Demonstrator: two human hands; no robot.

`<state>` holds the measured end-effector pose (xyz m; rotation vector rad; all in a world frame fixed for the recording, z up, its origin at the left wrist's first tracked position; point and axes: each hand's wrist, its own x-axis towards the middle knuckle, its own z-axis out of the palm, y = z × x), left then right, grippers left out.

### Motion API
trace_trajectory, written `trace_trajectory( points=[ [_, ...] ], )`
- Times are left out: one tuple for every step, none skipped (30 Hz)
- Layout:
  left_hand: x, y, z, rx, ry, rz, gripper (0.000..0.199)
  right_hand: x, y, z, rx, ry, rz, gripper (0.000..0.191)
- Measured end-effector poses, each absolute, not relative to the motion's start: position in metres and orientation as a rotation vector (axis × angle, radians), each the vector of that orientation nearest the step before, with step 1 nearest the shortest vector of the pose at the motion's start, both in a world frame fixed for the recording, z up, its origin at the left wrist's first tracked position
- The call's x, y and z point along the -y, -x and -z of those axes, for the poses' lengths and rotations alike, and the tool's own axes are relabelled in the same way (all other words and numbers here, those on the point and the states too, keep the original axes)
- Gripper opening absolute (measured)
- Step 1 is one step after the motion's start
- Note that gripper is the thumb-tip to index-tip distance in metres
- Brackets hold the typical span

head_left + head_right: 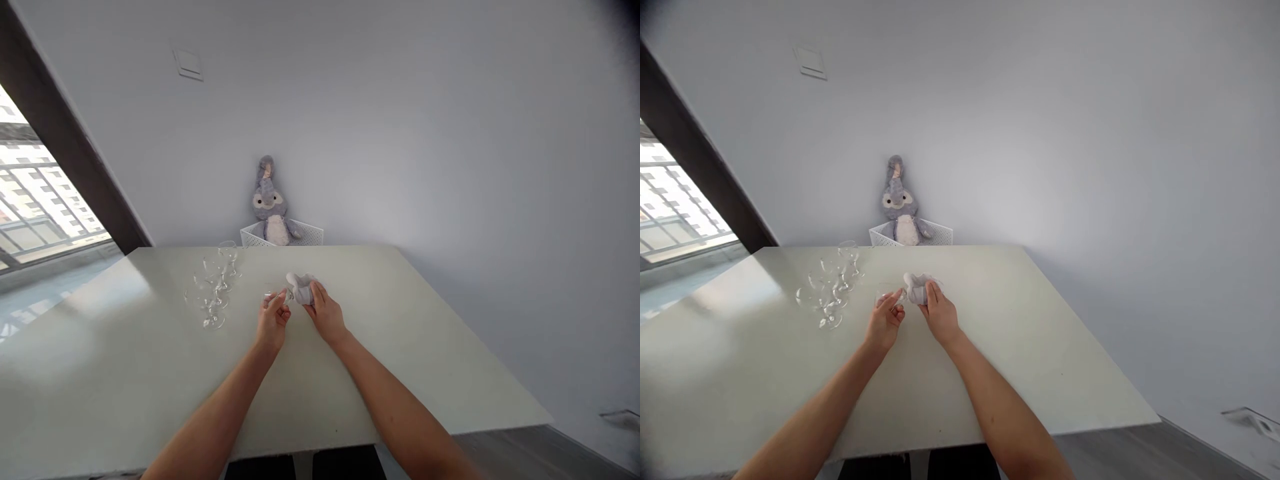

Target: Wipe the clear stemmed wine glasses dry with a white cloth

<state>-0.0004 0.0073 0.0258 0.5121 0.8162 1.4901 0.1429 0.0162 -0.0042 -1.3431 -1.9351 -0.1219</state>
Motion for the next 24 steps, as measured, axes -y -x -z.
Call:
trace_trajectory(
  points=[
    [-0.007,0.0,-0.026,-0.828,-0.522,-1.515,0.037,-0.016,-0.143,0.005,1.888,1.338,0.045,0.046],
    [-0.006,0.001,-0.026,-0.845,-0.542,-1.543,0.038,-0.016,-0.142,0.005,1.835,1.332,-0.045,0.045],
    [-0.006,0.002,-0.026,-0.867,-0.57,-1.571,0.039,-0.016,-0.142,0.004,1.777,1.328,-0.152,0.043],
    [-0.006,0.003,-0.027,-0.89,-0.606,-1.598,0.04,-0.015,-0.141,0.004,1.709,1.328,-0.281,0.039],
    [-0.006,0.005,-0.028,-0.912,-0.647,-1.625,0.04,-0.015,-0.141,0.003,1.633,1.333,-0.431,0.037],
    [-0.006,0.007,-0.029,-0.931,-0.686,-1.653,0.04,-0.015,-0.142,0.003,1.552,1.337,-0.595,0.036],
    [-0.007,0.01,-0.031,-0.95,-0.718,-1.688,0.041,-0.015,-0.142,0.002,1.477,1.334,-0.763,0.037],
    [-0.008,0.013,-0.033,-0.966,-0.743,-1.731,0.042,-0.015,-0.143,0.001,1.427,1.326,-0.928,0.04],
    [-0.009,0.016,-0.036,-0.98,-0.764,-1.781,0.043,-0.016,-0.144,0.0,1.419,1.313,-1.077,0.043],
    [-0.01,0.02,-0.038,-0.992,-0.781,-1.837,0.044,-0.016,-0.146,-0.002,1.462,1.304,-1.187,0.047],
    [-0.011,0.022,-0.04,-1.001,-0.799,-1.896,0.045,-0.016,-0.147,-0.004,1.551,1.321,-1.233,0.05],
    [-0.012,0.025,-0.042,-1.005,-0.822,-1.951,0.046,-0.015,-0.149,-0.006,1.661,1.375,-1.189,0.052],
    [-0.012,0.026,-0.043,-1.005,-0.851,-1.995,0.046,-0.014,-0.15,-0.009,1.764,1.457,-1.046,0.052],
    [-0.011,0.026,-0.044,-1.004,-0.886,-2.022,0.046,-0.013,-0.151,-0.013,1.833,1.54,-0.824,0.05],
    [-0.01,0.024,-0.044,-1.003,-0.93,-2.025,0.045,-0.011,-0.15,-0.016,1.86,1.596,-0.575,0.046],
    [-0.007,0.022,-0.044,-1.003,-0.984,-2.005,0.046,-0.009,-0.149,-0.019,1.863,1.61,-0.357,0.042],
    [-0.004,0.017,-0.043,-1.005,-1.043,-1.961,0.046,-0.006,-0.147,-0.022,1.87,1.583,-0.201,0.04],
    [0.0,0.012,-0.042,-1.005,-1.101,-1.906,0.047,-0.004,-0.145,-0.024,1.898,1.53,-0.106,0.038],
    [0.005,0.006,-0.04,-1.001,-1.152,-1.847,0.049,-0.001,-0.141,-0.025,1.946,1.479,-0.053,0.038],
    [0.01,-0.001,-0.038,-0.993,-1.192,-1.793,0.05,0.001,-0.137,-0.024,1.996,1.446,-0.021,0.036],
    [0.015,-0.007,-0.035,-0.98,-1.216,-1.75,0.051,0.002,-0.134,-0.023,2.037,1.436,0.002,0.033],
    [0.019,-0.012,-0.033,-0.965,-1.226,-1.722,0.053,0.003,-0.131,-0.02,2.064,1.444,0.016,0.029],
    [0.022,-0.017,-0.03,-0.95,-1.229,-1.702,0.055,0.002,-0.129,-0.017,2.076,1.461,0.019,0.025],
    [0.023,-0.02,-0.027,-0.943,-1.228,-1.684,0.057,-0.001,-0.13,-0.014,2.068,1.482,0.008,0.023]
  ],
)
